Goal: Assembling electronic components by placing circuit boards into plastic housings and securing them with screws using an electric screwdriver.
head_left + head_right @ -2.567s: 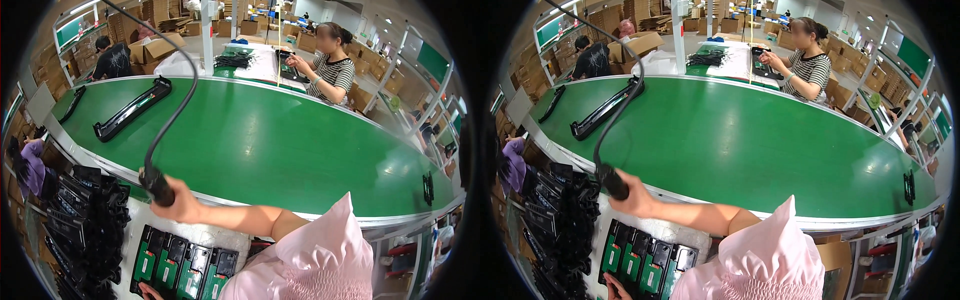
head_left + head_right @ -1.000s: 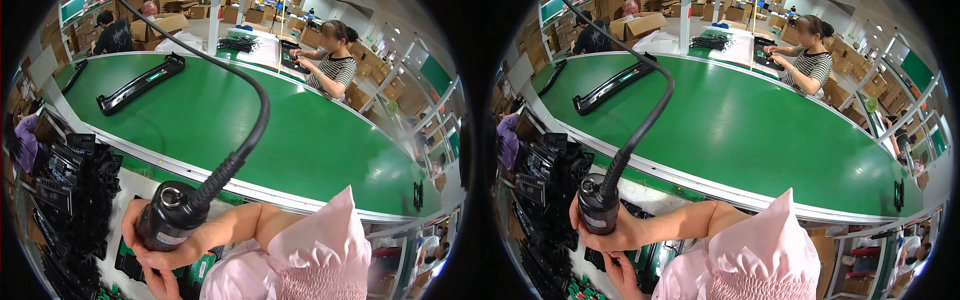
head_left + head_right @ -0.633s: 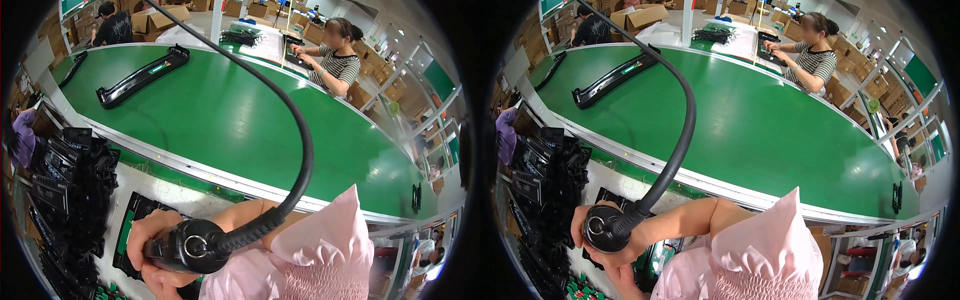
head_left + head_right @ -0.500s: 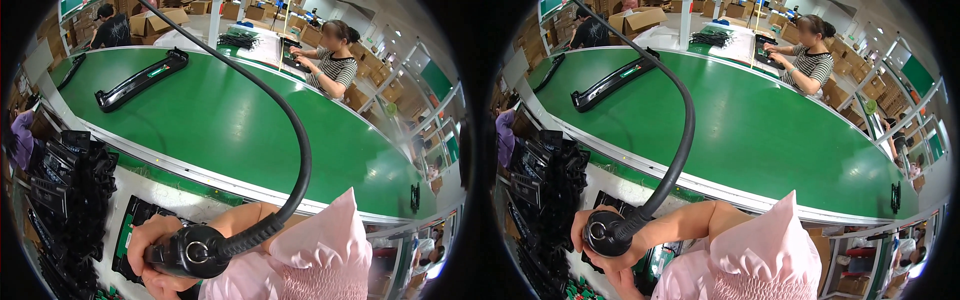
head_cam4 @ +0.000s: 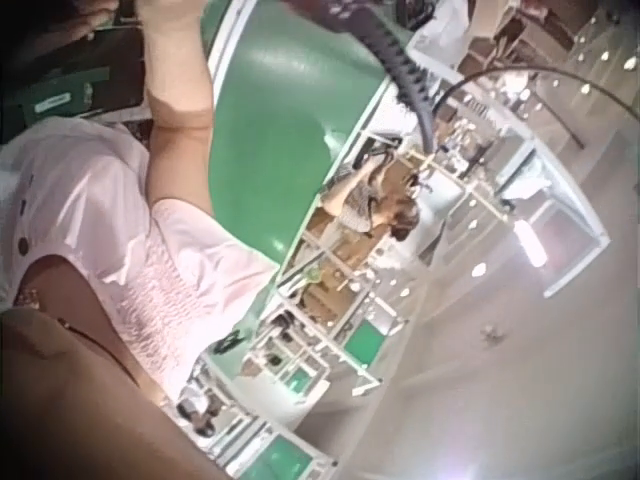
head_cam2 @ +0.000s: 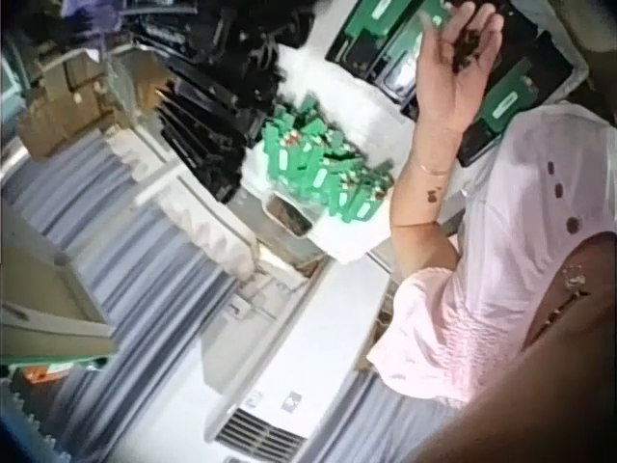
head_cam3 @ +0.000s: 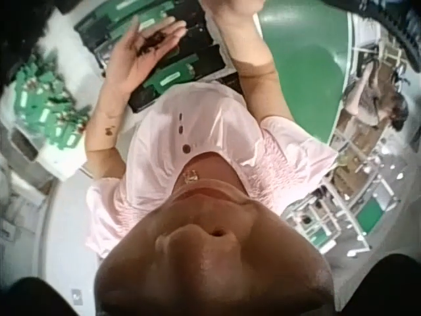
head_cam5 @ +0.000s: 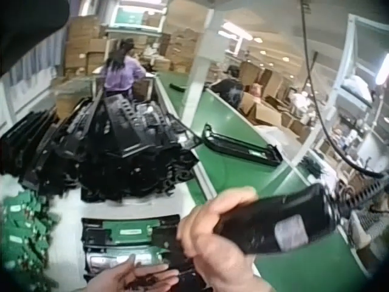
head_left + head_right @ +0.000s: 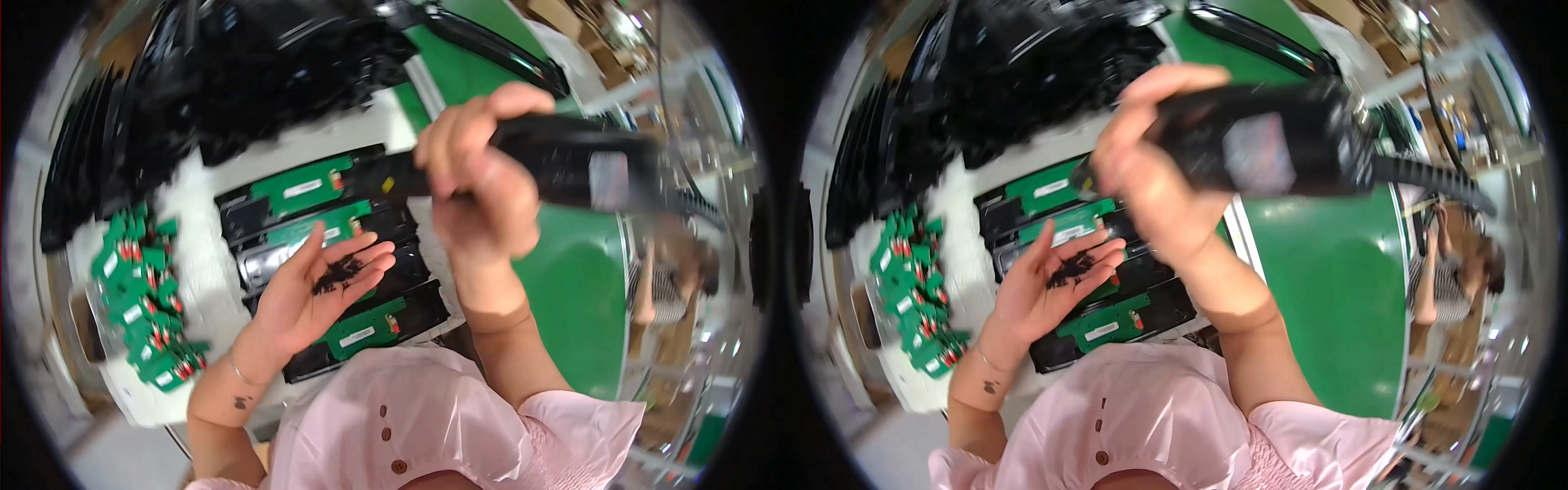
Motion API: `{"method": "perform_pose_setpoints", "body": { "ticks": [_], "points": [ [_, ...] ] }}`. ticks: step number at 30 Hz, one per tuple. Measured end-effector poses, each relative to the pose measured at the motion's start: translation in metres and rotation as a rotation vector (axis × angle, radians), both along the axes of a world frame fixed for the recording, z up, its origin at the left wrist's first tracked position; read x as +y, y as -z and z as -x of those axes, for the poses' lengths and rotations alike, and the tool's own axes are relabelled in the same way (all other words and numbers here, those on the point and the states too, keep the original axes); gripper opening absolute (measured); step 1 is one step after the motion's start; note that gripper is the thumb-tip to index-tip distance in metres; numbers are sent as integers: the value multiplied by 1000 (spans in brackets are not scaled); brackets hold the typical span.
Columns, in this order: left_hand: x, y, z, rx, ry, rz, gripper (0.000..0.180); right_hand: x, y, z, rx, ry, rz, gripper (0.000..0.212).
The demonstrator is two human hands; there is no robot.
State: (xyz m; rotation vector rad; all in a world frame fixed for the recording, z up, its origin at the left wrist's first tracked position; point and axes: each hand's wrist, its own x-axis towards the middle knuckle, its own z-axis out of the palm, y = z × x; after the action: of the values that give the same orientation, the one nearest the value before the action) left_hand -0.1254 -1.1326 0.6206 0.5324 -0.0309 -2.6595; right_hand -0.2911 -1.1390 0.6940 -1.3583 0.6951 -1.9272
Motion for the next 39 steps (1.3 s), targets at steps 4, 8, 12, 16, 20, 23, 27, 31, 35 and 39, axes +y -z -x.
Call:
{"method": "perform_pose_setpoints", "body": {
  "ticks": [4,8,12,16,20,23,27,31,35,39],
  "points": [
    [-2,16,-26,-130,-142,111,43,-55,16,-15,-49,-41,-12,27],
    [-2,23,-42,-155,-177,231,29,-76,30,-36,51,2,-111,24],
    [-6,25,-48,-172,-200,283,18,-82,38,-39,81,-1,-191,24],
    [-5,31,-49,-125,-218,277,16,-83,41,-37,144,-22,-198,25],
    [-7,33,-51,-209,-243,212,14,-93,47,-38,69,-99,-184,21],
    [-7,27,-48,-297,-232,184,15,-91,45,-39,53,-104,-198,20],
    [-7,33,-47,-283,-249,167,15,-91,45,-40,231,-65,-187,22],
    [-3,38,-50,-204,-276,155,16,-94,44,-44,213,-122,-222,18],
    [-6,38,-51,-217,-295,109,15,-88,42,-44,271,-124,-275,15],
    [-6,38,-49,-275,-369,95,16,-94,46,-46,319,-156,-264,14]
  ]
}}
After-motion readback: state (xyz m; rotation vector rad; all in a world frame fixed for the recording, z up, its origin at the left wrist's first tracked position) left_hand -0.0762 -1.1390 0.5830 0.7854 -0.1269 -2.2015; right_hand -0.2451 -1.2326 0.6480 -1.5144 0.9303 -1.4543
